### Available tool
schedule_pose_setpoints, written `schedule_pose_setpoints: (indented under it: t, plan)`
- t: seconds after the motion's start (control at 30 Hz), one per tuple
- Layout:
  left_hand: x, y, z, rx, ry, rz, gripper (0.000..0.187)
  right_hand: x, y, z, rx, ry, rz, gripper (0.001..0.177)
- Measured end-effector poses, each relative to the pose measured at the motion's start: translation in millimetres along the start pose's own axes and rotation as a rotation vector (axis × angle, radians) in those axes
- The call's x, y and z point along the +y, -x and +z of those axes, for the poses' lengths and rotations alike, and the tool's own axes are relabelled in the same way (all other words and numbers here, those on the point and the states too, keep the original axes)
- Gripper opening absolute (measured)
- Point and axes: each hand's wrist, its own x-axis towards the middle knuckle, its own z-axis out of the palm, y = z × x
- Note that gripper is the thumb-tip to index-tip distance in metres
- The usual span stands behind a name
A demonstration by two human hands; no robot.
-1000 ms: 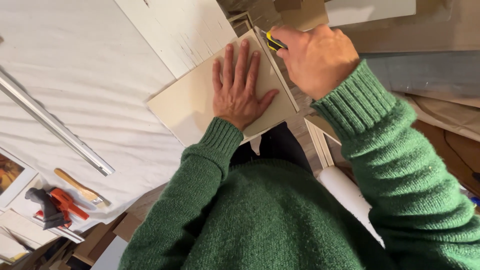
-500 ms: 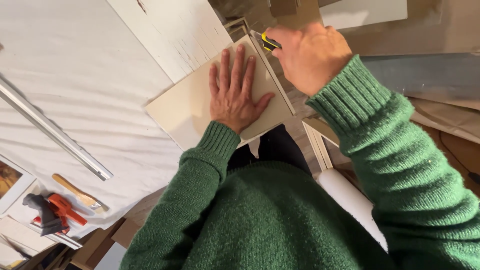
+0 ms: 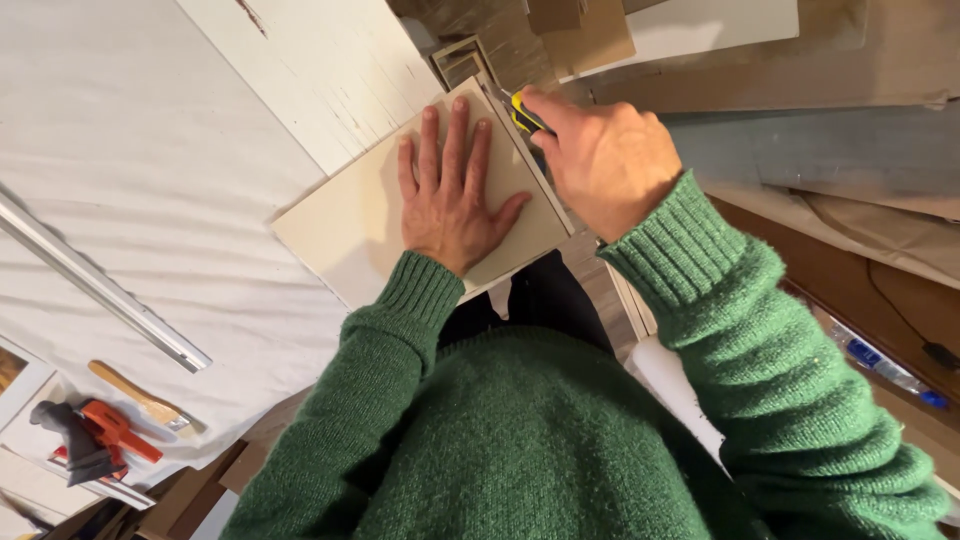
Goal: Using a utility knife and a straight-edge guide to cut a rectangular opening in a mat board for a photograph.
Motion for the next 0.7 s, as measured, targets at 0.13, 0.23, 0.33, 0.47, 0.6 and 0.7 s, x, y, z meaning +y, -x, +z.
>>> schedule_pose_setpoints:
  t: [0.13, 0.23, 0.33, 0.47, 0.6, 0.7]
  plan:
    - [0.2, 1.2, 0.5, 0.014, -0.016, 0.006, 0.091, -1.3, 1.7, 0.1, -0.042, -0.011, 0.025, 0.032]
    - [-0.9, 1.1, -1.5, -0.010, -0.025, -0.006, 0.092, -1.0, 1.9, 1.2, -0.039, 0.011, 0.029, 0.032]
    - [-0.5, -0.5, 0.4, -0.016, -0.023, -0.006, 0.092, 8.2, 8.1, 5.7, -0.047, 0.054, -0.003, 0.031]
    - [-0.7, 2.2, 1.4, -0.001, -0.032, -0.002, 0.091, 13.7, 19.3, 9.2, 0.236, 0.388, -0.230, 0.031]
    - [0.4, 3.6, 1.3, 0.004, -0.020, 0.001, 0.092, 16.7, 21.0, 10.1, 0.297, 0.478, -0.269, 0.034]
    - [-1.3, 2.3, 1.2, -0.030, -0.035, 0.000, 0.093, 15.5, 16.7, 11.6, 0.329, 0.552, -0.303, 0.031]
